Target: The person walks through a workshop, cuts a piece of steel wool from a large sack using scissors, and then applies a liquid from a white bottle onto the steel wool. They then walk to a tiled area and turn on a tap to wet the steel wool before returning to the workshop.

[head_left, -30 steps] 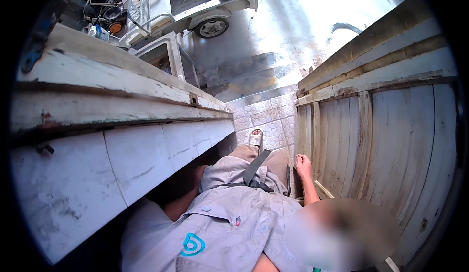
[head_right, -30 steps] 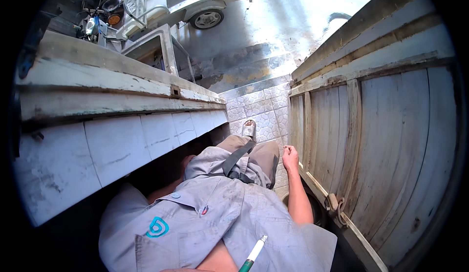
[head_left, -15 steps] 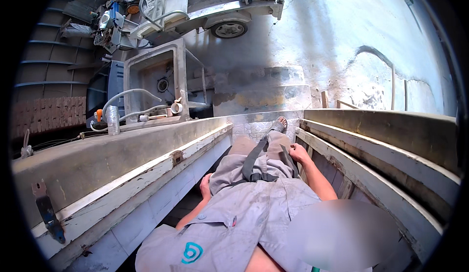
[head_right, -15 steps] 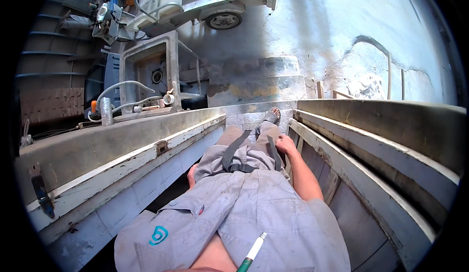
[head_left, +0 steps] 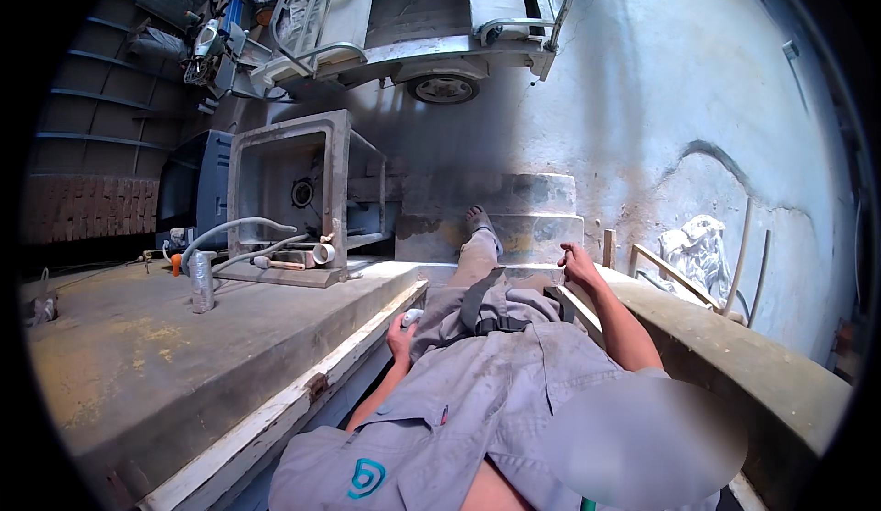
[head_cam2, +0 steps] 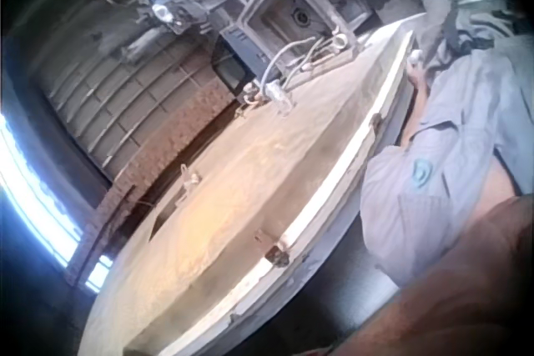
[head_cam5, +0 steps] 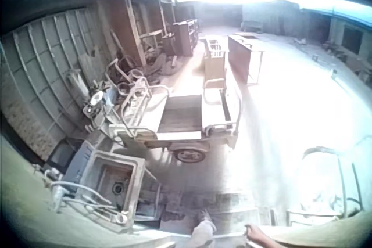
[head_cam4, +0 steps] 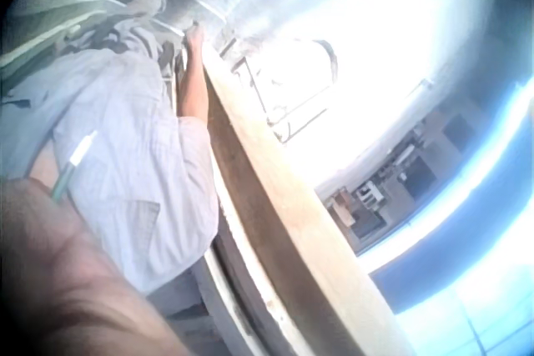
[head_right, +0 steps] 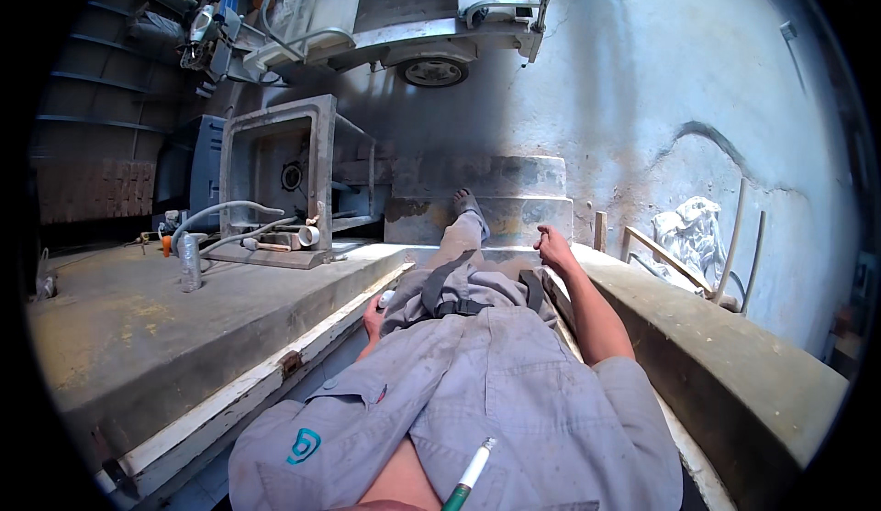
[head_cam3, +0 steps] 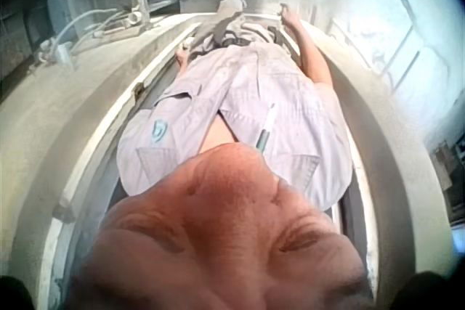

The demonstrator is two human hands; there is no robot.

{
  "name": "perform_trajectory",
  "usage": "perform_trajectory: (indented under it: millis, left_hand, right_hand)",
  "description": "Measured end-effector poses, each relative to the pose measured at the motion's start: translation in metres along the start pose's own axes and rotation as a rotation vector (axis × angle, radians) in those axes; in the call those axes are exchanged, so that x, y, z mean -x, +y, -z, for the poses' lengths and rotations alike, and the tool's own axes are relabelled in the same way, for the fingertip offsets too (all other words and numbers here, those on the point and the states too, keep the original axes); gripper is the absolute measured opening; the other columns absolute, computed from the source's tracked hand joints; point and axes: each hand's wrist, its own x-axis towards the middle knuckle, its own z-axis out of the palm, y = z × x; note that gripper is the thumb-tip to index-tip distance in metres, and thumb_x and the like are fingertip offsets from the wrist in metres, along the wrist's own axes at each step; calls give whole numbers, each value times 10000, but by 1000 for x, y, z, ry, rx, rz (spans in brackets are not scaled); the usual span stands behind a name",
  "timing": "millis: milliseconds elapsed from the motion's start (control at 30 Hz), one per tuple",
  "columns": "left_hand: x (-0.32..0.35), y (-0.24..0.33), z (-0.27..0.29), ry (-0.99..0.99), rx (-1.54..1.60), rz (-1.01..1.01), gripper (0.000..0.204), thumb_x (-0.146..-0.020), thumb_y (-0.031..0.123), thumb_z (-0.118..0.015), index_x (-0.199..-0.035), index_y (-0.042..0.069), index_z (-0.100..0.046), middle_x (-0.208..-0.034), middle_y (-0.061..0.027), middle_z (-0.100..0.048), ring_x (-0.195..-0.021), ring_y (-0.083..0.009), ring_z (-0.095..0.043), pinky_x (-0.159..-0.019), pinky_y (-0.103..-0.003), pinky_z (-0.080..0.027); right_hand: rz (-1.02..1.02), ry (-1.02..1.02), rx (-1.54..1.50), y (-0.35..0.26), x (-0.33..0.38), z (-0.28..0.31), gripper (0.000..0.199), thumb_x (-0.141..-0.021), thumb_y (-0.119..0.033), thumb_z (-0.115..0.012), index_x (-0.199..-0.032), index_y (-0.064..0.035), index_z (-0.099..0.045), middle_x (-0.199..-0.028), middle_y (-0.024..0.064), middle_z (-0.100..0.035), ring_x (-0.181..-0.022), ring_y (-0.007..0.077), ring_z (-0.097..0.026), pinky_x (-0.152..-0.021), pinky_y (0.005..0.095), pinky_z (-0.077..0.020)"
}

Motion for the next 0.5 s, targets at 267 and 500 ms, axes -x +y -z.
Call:
perform_trajectory:
  millis: [267, 500]
  left_hand:
    - [-169, 58, -78, 64, -63, -51, 283, -765, 89, -739, -1039, 49, -683, -1000, -143, -684, -932, -292, -652, -843, -383, -500]
    - [-262, 139, -94, 47, -123, -41, 256, -786, 80, -731, -1031, 45, -666, -966, -128, -660, -894, -286, -634, -801, -375, -490]
  right_hand:
    - [-12, 216, 44, 41, -143, 38, 324, -949, -215, -466, -1138, -17, -639, -636, -6, -511, -451, 85, -414, -396, 280, -342]
    - [-118, 360, 399, 74, -167, 51, 348, -869, -249, -515, -1038, -12, -705, -974, 243, -691, -902, 357, -677, -815, 407, -522]
